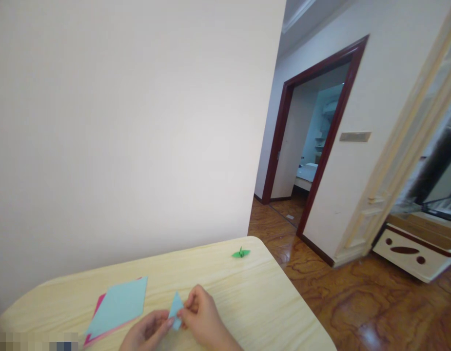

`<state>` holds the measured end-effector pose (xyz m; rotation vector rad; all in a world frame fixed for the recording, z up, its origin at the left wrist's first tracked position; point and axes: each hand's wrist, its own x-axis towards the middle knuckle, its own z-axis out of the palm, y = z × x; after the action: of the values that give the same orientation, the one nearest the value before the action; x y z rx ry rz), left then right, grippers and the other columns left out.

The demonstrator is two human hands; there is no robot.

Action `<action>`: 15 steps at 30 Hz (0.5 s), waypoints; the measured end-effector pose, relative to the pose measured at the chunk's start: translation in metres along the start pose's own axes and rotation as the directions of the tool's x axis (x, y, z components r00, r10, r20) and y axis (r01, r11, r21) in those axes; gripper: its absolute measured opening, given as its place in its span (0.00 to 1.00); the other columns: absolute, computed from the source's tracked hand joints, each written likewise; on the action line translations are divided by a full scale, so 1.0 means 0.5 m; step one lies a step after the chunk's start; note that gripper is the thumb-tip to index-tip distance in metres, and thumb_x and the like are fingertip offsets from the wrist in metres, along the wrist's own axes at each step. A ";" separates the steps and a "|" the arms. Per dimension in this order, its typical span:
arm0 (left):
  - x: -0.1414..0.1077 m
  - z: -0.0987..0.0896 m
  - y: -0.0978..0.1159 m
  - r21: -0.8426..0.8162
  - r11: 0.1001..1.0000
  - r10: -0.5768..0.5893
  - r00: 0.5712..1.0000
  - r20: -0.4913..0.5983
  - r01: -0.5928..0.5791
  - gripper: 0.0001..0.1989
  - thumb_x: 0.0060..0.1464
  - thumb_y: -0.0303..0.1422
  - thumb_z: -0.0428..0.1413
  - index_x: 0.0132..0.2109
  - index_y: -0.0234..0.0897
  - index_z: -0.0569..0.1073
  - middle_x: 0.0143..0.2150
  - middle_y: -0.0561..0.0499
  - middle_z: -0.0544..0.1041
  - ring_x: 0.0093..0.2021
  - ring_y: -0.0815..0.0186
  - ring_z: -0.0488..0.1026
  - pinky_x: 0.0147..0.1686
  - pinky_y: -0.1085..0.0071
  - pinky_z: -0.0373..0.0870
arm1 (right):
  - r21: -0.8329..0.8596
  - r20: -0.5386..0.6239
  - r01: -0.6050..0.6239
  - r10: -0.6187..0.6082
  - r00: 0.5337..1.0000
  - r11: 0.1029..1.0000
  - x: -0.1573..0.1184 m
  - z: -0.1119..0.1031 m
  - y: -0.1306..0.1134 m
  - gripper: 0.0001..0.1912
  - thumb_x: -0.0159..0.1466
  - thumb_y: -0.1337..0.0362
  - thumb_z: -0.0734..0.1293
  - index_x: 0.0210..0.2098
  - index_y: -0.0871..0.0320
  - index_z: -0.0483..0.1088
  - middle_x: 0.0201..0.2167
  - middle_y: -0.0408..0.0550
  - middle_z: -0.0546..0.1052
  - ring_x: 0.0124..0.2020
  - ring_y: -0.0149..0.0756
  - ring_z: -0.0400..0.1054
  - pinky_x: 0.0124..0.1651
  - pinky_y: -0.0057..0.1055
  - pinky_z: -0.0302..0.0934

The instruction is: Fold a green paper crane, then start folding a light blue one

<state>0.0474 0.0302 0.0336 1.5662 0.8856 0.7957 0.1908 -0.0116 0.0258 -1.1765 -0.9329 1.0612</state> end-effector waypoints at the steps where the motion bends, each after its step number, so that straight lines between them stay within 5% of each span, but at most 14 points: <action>1: -0.001 0.000 -0.001 0.013 1.000 0.012 1.000 -0.001 -0.012 0.19 0.39 0.49 0.58 0.28 0.37 0.75 0.24 0.50 0.78 0.29 0.60 0.74 0.32 0.70 0.69 | 0.004 0.007 0.005 -0.005 1.000 1.000 0.000 0.000 -0.001 0.20 0.46 0.59 0.72 0.24 0.57 0.56 0.15 0.33 0.66 0.16 0.25 0.62 0.19 0.21 0.54; 9: -0.002 -0.002 -0.009 0.010 0.998 -0.056 0.996 -0.066 0.057 0.20 0.37 0.51 0.57 0.26 0.37 0.73 0.20 0.53 0.74 0.20 0.65 0.68 0.19 0.74 0.63 | -0.037 0.040 -0.063 0.065 0.997 0.997 0.004 -0.004 0.006 0.22 0.42 0.55 0.74 0.29 0.59 0.63 0.15 0.36 0.69 0.15 0.26 0.62 0.20 0.23 0.55; 15: -0.001 -0.003 -0.020 0.062 0.997 -0.030 0.994 -0.105 0.036 0.21 0.39 0.52 0.56 0.27 0.37 0.73 0.20 0.53 0.74 0.21 0.65 0.68 0.19 0.74 0.62 | -0.226 -0.012 -0.103 0.103 0.995 0.969 0.009 -0.011 0.009 0.15 0.46 0.55 0.71 0.20 0.62 0.69 0.13 0.39 0.68 0.14 0.25 0.60 0.19 0.22 0.53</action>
<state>0.0444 0.0314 0.0243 1.5726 1.0191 0.8387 0.1965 -0.0084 0.0204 -1.4270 -1.0213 1.0570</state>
